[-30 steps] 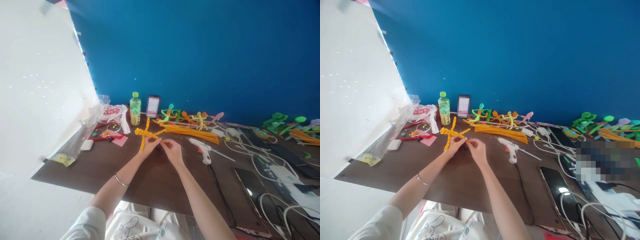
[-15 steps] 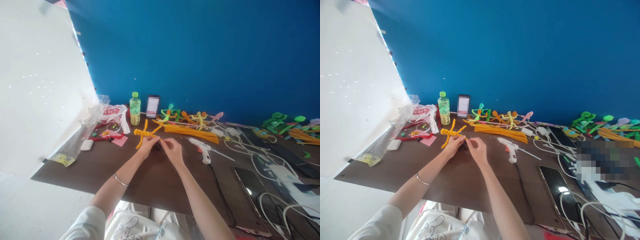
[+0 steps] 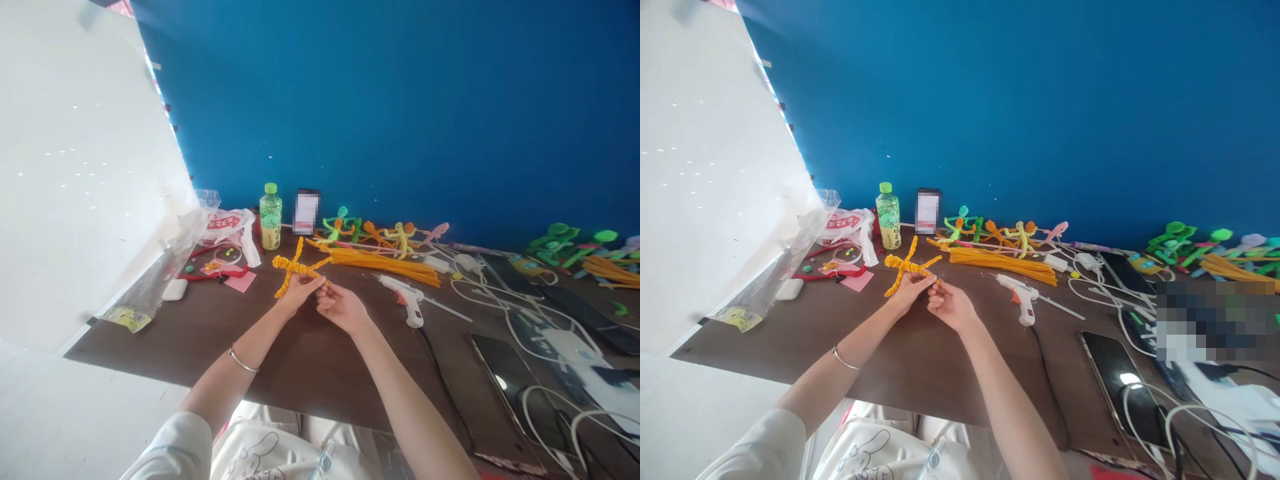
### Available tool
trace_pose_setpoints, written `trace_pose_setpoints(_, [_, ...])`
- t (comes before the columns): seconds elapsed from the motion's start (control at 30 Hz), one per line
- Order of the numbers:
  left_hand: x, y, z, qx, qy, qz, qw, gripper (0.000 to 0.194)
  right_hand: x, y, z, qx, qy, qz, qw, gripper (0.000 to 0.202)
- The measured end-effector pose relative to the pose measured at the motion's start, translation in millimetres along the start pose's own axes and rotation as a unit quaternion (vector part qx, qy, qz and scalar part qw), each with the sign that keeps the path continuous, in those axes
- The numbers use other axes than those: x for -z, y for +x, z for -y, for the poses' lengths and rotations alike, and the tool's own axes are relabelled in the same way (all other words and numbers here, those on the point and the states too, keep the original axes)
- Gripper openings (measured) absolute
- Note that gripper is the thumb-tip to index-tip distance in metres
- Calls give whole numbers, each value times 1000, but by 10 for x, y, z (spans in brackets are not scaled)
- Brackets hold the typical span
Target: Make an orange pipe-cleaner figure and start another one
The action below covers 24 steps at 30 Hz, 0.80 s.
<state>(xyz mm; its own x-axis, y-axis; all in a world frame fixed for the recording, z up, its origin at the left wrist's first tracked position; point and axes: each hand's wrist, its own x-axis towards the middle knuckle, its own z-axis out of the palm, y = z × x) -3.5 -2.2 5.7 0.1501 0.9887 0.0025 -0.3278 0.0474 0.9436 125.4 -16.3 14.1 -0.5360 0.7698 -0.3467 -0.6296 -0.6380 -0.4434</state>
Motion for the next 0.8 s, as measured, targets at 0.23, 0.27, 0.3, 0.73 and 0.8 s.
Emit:
trace_pose_setpoints(0.23, [30,34,87,-6,33,5,999,27,62,26,-2,50,-37,-35,997,11])
trace_pose_setpoints(0.27, [30,38,97,-9,37,6,999,27,80,36,1,54,-50,-46,996,11])
trace_pose_setpoints(0.3, [29,42,105,-13,39,6,999,26,96,47,1,59,-65,-58,994,10])
trace_pose_setpoints(0.73, [37,-2,28,24,8,-7,1000,25,102,8,-107,493,-655,-178,545,22])
trace_pose_setpoints(0.8, [46,12,56,31,17,-12,999,25,130,1,-94,516,-706,-155,460,24])
